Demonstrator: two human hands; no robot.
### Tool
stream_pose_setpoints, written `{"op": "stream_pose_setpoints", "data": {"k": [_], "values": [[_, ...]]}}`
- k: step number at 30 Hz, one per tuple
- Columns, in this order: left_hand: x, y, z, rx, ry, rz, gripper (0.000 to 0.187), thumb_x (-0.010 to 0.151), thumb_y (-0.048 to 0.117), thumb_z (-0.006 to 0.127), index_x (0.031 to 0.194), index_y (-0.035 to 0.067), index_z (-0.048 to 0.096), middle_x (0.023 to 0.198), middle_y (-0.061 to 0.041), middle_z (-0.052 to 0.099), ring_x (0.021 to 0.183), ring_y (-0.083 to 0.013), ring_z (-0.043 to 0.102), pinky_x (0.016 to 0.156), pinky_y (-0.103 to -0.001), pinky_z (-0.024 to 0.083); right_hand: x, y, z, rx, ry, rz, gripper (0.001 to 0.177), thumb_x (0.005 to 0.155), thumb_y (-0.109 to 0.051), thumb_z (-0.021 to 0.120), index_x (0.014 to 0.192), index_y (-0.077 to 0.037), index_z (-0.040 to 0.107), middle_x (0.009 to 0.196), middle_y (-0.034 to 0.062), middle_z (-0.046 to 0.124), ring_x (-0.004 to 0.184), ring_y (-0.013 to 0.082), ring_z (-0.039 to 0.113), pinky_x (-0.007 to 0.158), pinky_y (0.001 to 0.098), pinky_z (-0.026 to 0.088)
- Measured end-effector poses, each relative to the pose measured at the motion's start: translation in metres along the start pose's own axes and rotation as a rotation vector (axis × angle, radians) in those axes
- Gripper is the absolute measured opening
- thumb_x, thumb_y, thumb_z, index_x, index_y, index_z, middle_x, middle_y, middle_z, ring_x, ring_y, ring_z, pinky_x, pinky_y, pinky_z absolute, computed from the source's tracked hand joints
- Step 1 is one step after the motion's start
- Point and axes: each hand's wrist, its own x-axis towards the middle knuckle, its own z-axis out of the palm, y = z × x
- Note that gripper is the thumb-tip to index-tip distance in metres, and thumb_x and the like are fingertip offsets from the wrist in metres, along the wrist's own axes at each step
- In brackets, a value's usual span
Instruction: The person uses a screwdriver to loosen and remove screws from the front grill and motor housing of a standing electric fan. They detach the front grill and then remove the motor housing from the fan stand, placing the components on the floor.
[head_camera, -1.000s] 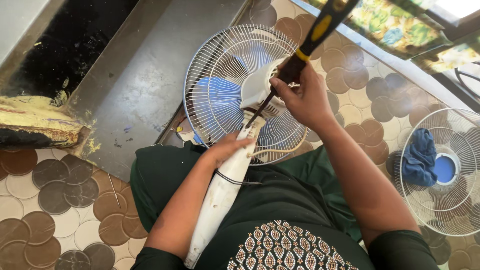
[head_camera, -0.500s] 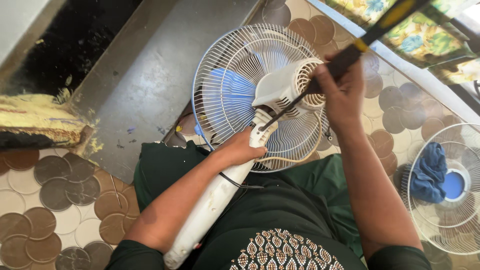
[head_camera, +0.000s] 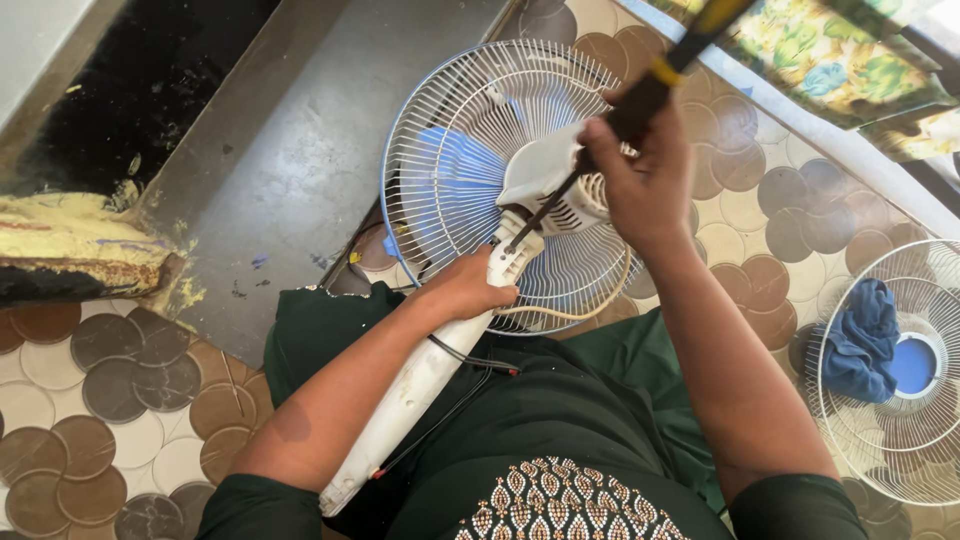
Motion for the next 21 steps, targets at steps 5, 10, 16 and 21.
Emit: {"op": "stream_pose_setpoints", "data": {"k": [5, 10, 16, 21], "values": [[0.002, -0.002, 0.002, -0.024, 0.006, 0.016, 0.080, 0.073, 0.040, 0.075, 0.132, -0.007, 0.050, 0.110, -0.027, 0.071, 0.102, -0.0359, 0.073, 0.089, -0.040, 0.056, 0.010, -0.020, 0.026, -0.097, -0.121, 0.044, 0.029, 0.107, -0.008, 0.069, 0.130, 0.001, 0.053, 0.104, 0.0071, 0.069, 0.098, 0.0136, 0.074, 0.083, 0.0291, 0.066], [0.003, -0.003, 0.003, -0.017, 0.007, 0.011, 0.075, 0.073, 0.040, 0.075, 0.128, -0.006, 0.053, 0.108, -0.027, 0.072, 0.100, -0.0363, 0.073, 0.088, -0.041, 0.056, 0.019, -0.030, 0.033, -0.170, -0.156, 0.024, 0.029, 0.106, -0.008, 0.070, 0.128, 0.001, 0.054, 0.104, 0.0074, 0.072, 0.099, 0.0129, 0.074, 0.081, 0.0289, 0.066], [0.002, -0.002, 0.002, -0.024, 0.008, 0.008, 0.075, 0.073, 0.040, 0.076, 0.128, -0.006, 0.054, 0.109, -0.026, 0.072, 0.100, -0.0354, 0.073, 0.088, -0.040, 0.056, 0.025, -0.032, 0.036, -0.201, -0.211, 0.098, 0.031, 0.105, -0.011, 0.069, 0.130, -0.001, 0.054, 0.103, 0.0064, 0.073, 0.098, 0.0116, 0.075, 0.080, 0.0292, 0.065], [-0.001, 0.001, 0.002, -0.046, -0.009, -0.013, 0.075, 0.072, 0.040, 0.075, 0.129, -0.006, 0.054, 0.108, -0.026, 0.072, 0.099, -0.0346, 0.074, 0.087, -0.039, 0.057, 0.030, -0.022, 0.034, -0.198, -0.253, 0.017, 0.034, 0.105, -0.010, 0.071, 0.132, 0.000, 0.053, 0.117, 0.0074, 0.069, 0.105, 0.0132, 0.071, 0.086, 0.0302, 0.066]]}}
